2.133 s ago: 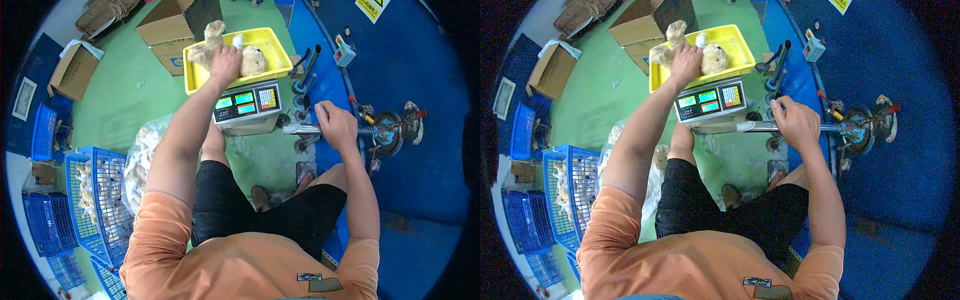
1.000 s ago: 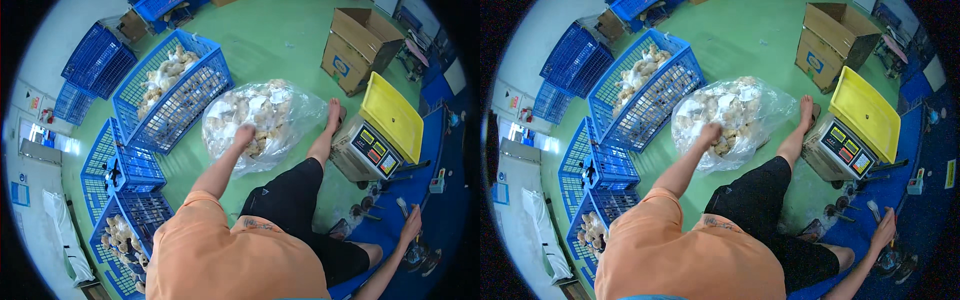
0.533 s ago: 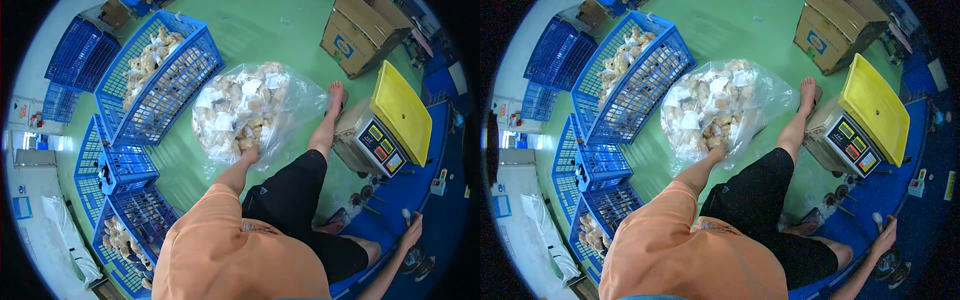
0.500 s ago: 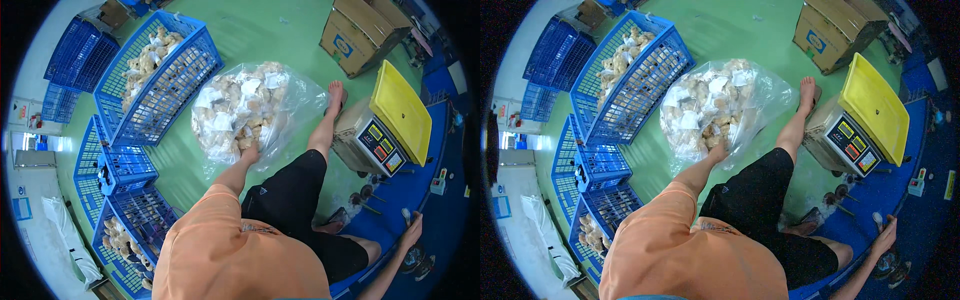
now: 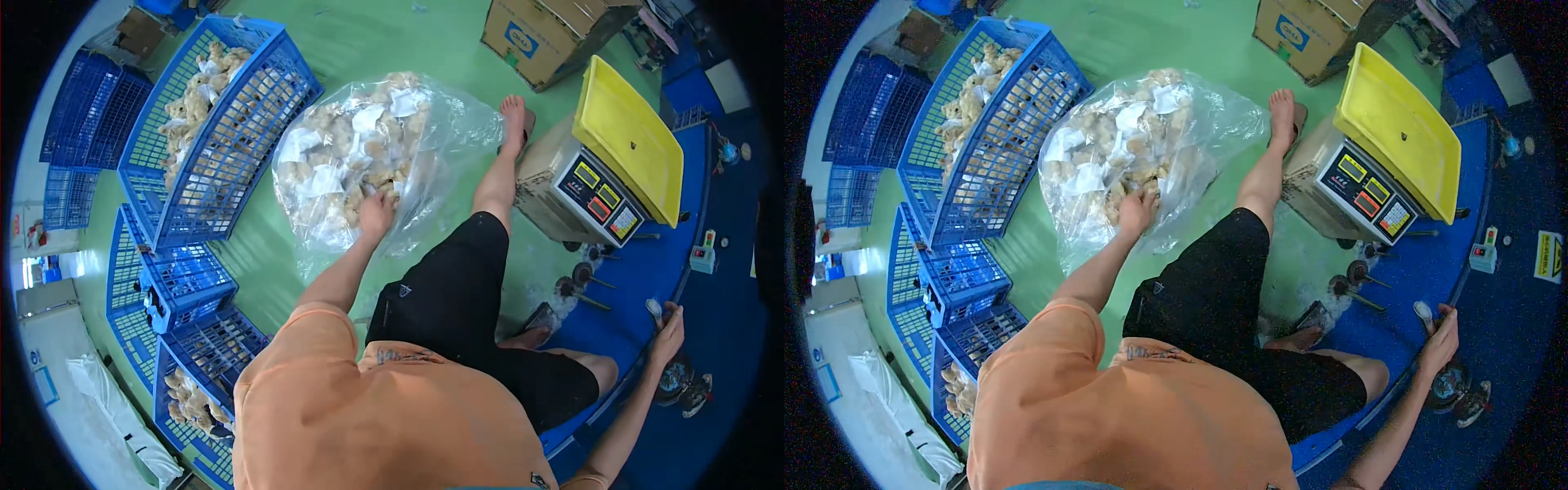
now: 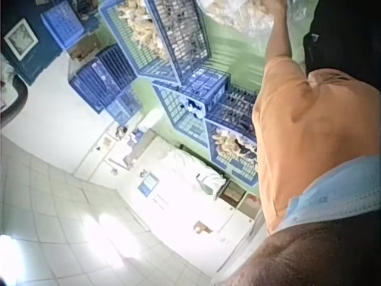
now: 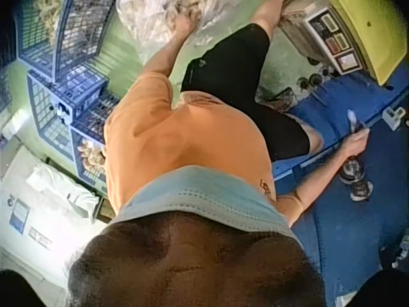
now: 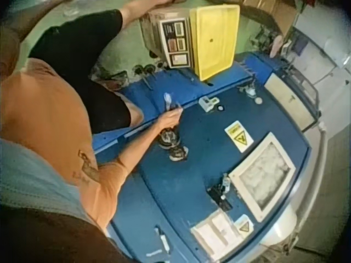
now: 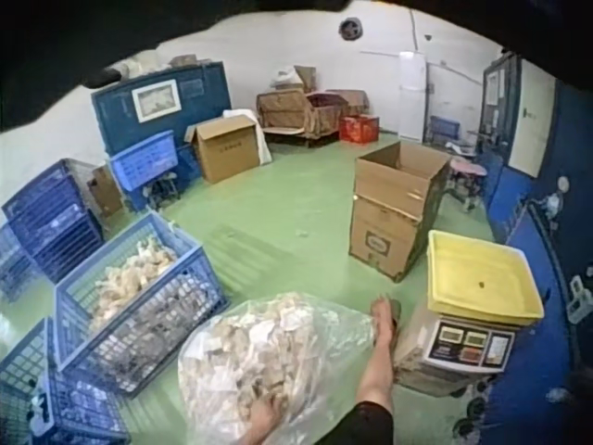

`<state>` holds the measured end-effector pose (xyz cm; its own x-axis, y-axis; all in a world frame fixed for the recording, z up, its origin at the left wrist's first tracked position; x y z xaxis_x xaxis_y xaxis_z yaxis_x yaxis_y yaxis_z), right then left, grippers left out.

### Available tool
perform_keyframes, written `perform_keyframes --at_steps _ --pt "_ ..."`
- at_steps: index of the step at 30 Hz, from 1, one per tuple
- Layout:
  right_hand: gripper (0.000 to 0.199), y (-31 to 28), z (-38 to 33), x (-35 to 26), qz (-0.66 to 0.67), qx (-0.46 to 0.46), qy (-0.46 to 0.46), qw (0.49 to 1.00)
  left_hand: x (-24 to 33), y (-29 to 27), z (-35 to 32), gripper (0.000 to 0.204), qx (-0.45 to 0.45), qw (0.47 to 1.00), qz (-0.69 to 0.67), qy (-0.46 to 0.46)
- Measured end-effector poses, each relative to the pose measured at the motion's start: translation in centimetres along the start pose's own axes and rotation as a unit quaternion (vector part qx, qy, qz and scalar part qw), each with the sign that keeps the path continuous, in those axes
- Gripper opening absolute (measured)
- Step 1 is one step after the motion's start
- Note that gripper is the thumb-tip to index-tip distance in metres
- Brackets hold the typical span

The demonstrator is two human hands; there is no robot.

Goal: Dressing small plush teddy bears and weighing them on a digital scale.

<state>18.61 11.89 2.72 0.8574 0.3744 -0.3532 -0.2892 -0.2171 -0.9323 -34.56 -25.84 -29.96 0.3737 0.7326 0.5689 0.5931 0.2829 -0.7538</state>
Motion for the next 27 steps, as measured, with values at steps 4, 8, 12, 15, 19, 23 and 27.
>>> perform_keyframes --at_steps 4,8,12,15,19,23,27 --pt "0.052 0.0 -0.3 -1.5 0.002 0.014 0.009 1.0 9.6 -6.8 -1.7 0.022 0.338 0.903 0.028 0.264" --pt "0.039 0.7 -1.2 -6.0 0.021 0.018 0.02 0.999 17.1 -13.0 -2.7 0.02 0.167 0.915 -0.314 0.191" --pt "0.018 3.4 -3.1 -15.1 0.256 0.064 -0.16 0.951 26.2 -16.4 -5.8 0.019 0.156 0.874 -0.399 0.228" --pt "0.019 6.7 -5.2 -20.6 0.329 -0.145 -0.135 0.923 31.9 -15.1 -8.4 0.027 -0.038 0.696 -0.674 0.245" --pt "0.044 12.6 -5.3 -20.4 0.641 -0.252 -0.085 0.72 34.8 -9.3 -10.3 0.04 -0.256 0.567 -0.762 0.181" --pt "0.034 12.5 -6.6 -17.8 0.679 -0.143 -0.11 0.711 35.6 -3.9 -13.1 0.054 -0.454 0.467 -0.755 0.083" --pt "0.029 9.7 -7.5 -14.4 0.573 -0.104 -0.181 0.793 35.6 -1.3 -15.2 0.055 -0.66 0.295 -0.67 0.172"
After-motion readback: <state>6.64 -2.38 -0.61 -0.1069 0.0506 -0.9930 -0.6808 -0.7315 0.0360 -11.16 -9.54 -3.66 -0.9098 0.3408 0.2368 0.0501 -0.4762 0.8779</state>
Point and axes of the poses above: each hand's wrist, its own z-axis towards the middle knuckle, its own y-axis out of the palm, x = y × z, the point moved 2 cm from there along z, towards the middle knuckle, and after that the axes turned 14 degrees about -x, right-handed, at the moved point
